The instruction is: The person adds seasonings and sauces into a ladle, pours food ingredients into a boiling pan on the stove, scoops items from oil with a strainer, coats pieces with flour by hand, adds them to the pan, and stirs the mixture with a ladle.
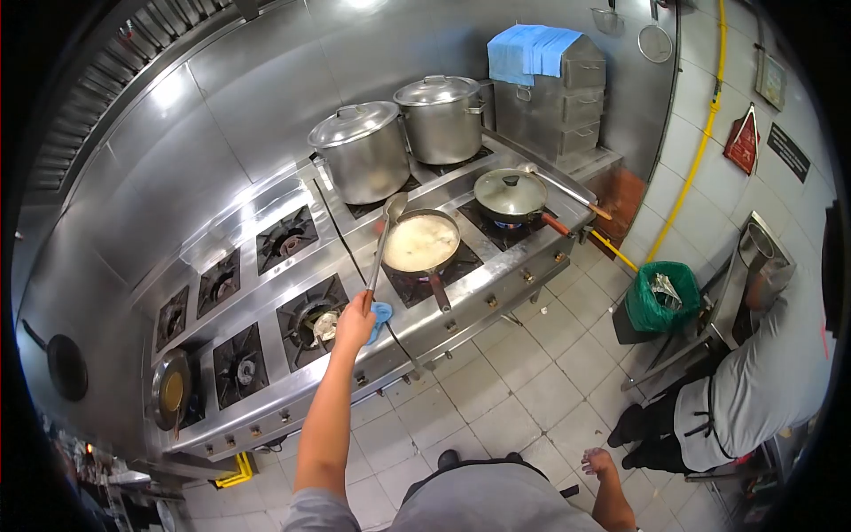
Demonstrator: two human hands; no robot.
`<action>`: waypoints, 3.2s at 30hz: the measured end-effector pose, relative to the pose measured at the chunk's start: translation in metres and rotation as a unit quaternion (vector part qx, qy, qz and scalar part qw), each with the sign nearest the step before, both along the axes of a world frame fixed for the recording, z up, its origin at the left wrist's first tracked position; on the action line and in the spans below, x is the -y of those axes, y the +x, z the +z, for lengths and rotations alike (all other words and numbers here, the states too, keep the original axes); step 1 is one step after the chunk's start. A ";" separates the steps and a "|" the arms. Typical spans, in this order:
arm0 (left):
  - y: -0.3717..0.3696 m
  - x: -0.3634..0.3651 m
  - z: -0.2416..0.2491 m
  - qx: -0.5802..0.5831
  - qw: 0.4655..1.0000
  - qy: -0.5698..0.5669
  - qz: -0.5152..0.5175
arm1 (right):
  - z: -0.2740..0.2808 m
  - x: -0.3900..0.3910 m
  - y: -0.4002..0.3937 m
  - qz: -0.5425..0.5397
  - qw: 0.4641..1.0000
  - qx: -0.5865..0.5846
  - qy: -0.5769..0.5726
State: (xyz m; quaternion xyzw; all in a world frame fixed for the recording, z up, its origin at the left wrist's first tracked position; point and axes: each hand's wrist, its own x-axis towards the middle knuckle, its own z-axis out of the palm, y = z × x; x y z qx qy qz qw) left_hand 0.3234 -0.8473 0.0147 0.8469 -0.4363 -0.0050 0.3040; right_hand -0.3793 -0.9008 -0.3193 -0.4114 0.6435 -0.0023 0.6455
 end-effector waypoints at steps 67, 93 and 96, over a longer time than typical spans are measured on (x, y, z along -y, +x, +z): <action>0.000 -0.017 -0.009 -0.357 0.929 -0.097 0.019 | 0.019 0.010 -0.001 -0.032 0.999 -0.004 -0.002; 0.029 -0.012 0.075 -0.617 0.787 -0.004 0.020 | 0.005 0.018 0.000 -0.038 0.999 0.000 -0.019; 0.030 -0.008 0.041 -0.693 0.718 -0.059 0.033 | 0.003 0.022 0.005 -0.037 0.999 0.025 -0.008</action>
